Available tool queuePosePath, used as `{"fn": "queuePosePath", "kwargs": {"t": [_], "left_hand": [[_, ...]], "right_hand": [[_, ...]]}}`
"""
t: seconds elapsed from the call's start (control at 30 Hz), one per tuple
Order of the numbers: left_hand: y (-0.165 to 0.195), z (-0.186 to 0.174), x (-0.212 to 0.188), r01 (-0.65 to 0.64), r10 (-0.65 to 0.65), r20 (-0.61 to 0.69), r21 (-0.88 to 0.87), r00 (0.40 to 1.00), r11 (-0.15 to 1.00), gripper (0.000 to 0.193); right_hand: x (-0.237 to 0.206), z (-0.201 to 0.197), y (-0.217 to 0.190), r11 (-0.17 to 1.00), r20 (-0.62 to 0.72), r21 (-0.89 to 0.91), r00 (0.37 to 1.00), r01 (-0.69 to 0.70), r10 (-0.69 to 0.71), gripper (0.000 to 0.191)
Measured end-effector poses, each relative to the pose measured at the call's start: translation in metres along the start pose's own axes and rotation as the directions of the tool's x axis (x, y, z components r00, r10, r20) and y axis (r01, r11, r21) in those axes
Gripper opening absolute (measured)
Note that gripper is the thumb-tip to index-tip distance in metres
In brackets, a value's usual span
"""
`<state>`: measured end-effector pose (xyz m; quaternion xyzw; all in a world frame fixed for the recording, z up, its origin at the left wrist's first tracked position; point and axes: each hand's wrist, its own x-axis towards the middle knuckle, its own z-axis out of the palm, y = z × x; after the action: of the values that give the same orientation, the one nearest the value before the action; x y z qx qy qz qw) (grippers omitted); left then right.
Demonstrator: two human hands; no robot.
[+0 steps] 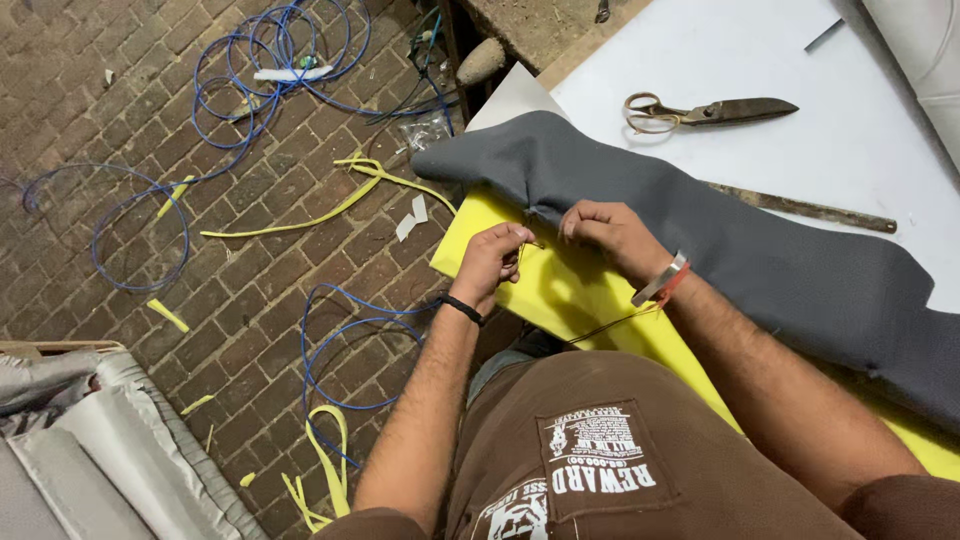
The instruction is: The person cuts gray upholstery fabric with large shears, then uses a pneumatic nail gun to fasten fabric to a wooden board. They tuft a padded white panel by hand, thread wire through holes in a yellow foam board, and pull the gray fabric over the foam, working the wire to gather the fabric.
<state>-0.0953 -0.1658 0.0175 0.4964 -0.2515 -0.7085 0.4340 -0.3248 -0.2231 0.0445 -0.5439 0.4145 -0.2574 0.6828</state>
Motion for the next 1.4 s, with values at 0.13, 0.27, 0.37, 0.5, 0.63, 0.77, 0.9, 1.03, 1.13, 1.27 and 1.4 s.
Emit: {"fn": "queuePosePath", "kwargs": {"t": [0.13,0.27,0.37,0.5,0.63,0.77,0.9,1.03,1.13,1.27,1.4], "left_hand": [[-0.001,0.003,0.000,-0.001,0.002,-0.011,0.159,1.000,0.987,0.017],[0.002,0.001,-0.002,0.012,-0.015,0.049,0.062,0.999,0.998,0.019],[0.002,-0.003,-0.004,0.007,-0.010,0.046,0.079,0.999,0.997,0.020],[-0.003,-0.008,-0.007,0.017,-0.014,-0.019,0.149,1.000,0.989,0.023],[-0.005,-0.008,-0.019,-0.027,0.061,-0.103,0.307,0.993,0.951,0.022],[0.006,-0.004,-0.047,-0.218,0.248,0.047,0.652,0.968,0.726,0.024],[0.020,-0.009,-0.084,-0.337,0.265,0.209,0.623,0.941,0.706,0.023],[0.017,-0.050,-0.107,-0.114,0.095,0.068,0.410,0.993,0.905,0.022],[-0.011,-0.098,-0.115,-0.019,0.147,-0.162,0.607,0.976,0.794,0.022],[-0.095,-0.114,-0.083,0.119,0.332,-0.357,0.817,0.873,0.564,0.037],[-0.153,-0.062,-0.009,0.199,0.067,-0.221,0.951,0.973,0.236,0.039]], "right_hand": [[0.005,0.003,-0.004,0.957,0.022,-0.287,0.999,0.037,-0.032,0.021],[0.014,0.025,-0.002,0.904,0.001,-0.428,1.000,0.008,-0.008,0.026],[0.015,0.025,0.005,0.856,0.032,-0.508,0.995,0.100,-0.097,0.020],[0.011,0.008,0.012,0.977,0.030,-0.181,0.994,0.111,-0.108,0.009],[0.007,0.002,-0.005,0.968,0.100,0.249,0.995,-0.020,-0.005,0.018],[0.000,0.012,-0.037,0.989,0.008,0.100,0.994,-0.109,0.109,0.046],[-0.002,0.034,-0.048,0.912,0.258,-0.360,0.960,0.199,-0.107,0.040],[-0.008,0.035,-0.042,0.637,0.264,-0.673,0.926,0.377,-0.269,0.016],[-0.022,0.023,-0.033,0.386,0.227,-0.807,0.839,0.446,-0.494,0.014],[-0.048,0.011,-0.018,0.668,0.038,-0.717,0.969,0.198,-0.246,0.016],[-0.067,0.003,0.000,0.828,-0.136,-0.552,0.990,-0.102,0.032,0.020]]}}
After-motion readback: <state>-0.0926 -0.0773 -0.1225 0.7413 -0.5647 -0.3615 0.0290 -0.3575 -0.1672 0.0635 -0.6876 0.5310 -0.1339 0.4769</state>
